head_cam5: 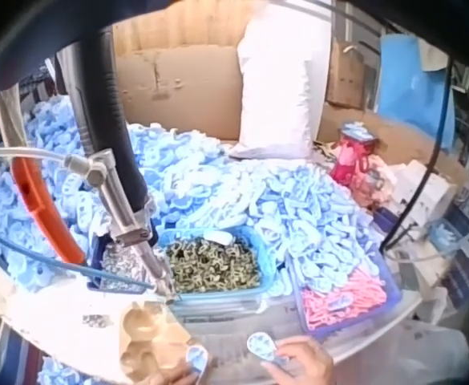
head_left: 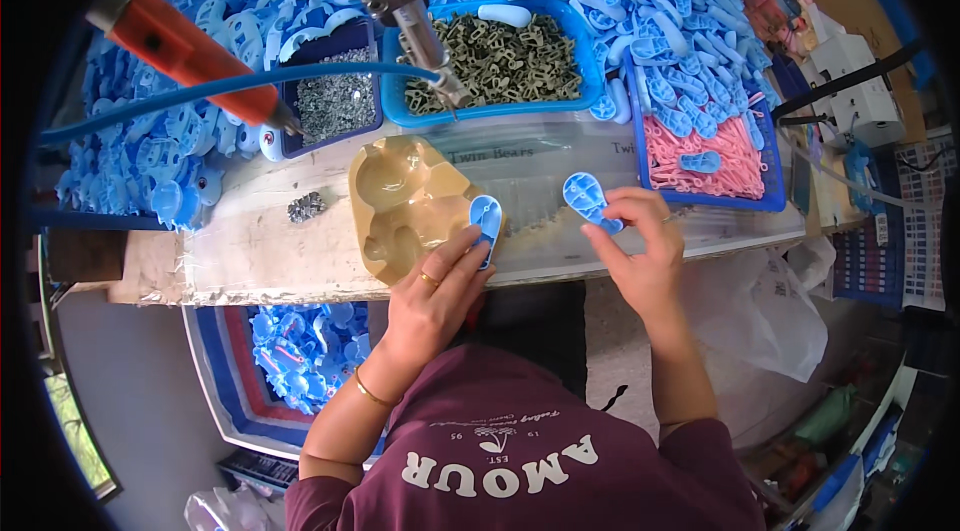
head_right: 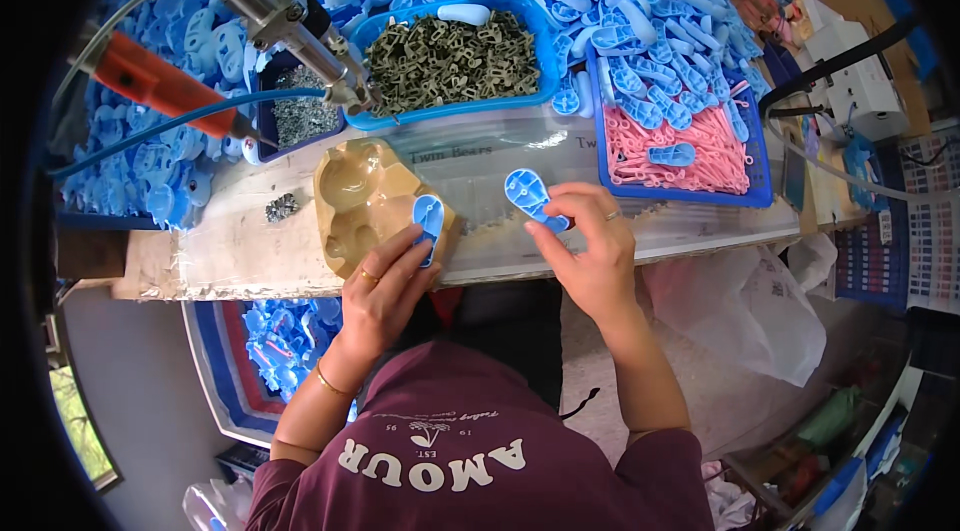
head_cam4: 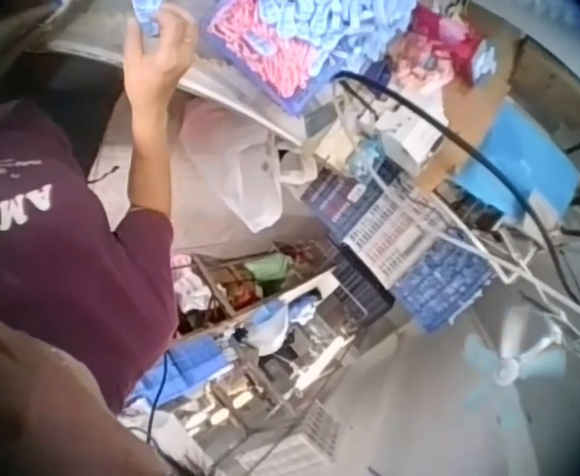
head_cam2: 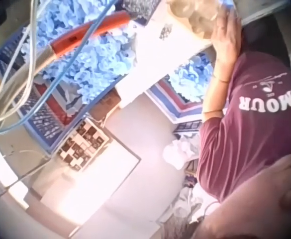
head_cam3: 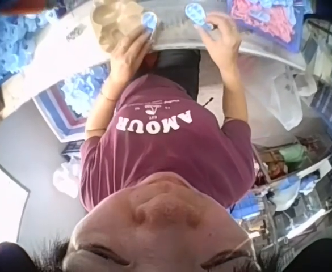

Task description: Assemble plastic toy components at a factory workbench using glue and mechanical fasteners.

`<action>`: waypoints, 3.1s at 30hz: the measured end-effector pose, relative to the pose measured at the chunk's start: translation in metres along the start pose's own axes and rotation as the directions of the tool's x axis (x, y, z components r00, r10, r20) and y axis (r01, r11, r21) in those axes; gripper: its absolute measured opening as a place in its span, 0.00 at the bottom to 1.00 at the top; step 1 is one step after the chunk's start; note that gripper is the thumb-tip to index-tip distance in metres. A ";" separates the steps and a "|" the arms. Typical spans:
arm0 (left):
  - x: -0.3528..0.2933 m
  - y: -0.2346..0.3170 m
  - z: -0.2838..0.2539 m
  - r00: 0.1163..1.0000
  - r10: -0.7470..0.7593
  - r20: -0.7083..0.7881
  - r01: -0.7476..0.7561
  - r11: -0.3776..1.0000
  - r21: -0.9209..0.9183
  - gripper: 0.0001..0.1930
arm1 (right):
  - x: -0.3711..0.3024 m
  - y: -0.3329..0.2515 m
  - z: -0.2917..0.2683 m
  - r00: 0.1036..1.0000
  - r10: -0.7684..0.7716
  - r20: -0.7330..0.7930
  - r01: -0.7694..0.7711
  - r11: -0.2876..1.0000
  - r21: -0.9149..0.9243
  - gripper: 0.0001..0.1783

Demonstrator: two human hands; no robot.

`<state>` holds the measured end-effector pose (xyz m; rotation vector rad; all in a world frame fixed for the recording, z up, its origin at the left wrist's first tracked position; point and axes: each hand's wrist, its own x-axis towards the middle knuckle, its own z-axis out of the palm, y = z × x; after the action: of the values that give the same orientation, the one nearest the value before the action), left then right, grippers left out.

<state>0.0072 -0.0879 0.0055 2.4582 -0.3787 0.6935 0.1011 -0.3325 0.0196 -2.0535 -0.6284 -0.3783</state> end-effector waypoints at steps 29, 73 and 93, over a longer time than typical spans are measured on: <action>-0.012 -0.006 -0.009 0.995 -0.096 -0.016 0.095 0.994 -0.043 0.18 | 0.002 -0.022 0.042 0.999 -0.003 0.045 -0.005 0.984 0.177 0.18; 0.010 0.009 -0.005 0.993 -0.106 0.059 0.109 0.992 -0.062 0.16 | 0.085 0.109 -0.129 0.951 0.268 0.156 -0.179 0.886 -0.429 0.10; -0.011 -0.006 -0.018 0.967 -0.254 0.026 0.255 0.963 -0.090 0.17 | 0.110 0.119 -0.096 0.970 0.176 0.169 -0.049 0.819 -0.572 0.10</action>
<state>-0.0066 -0.0709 0.0097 2.3683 -0.0933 0.5368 0.2573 -0.4354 0.0420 -2.7210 -0.5583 -0.2943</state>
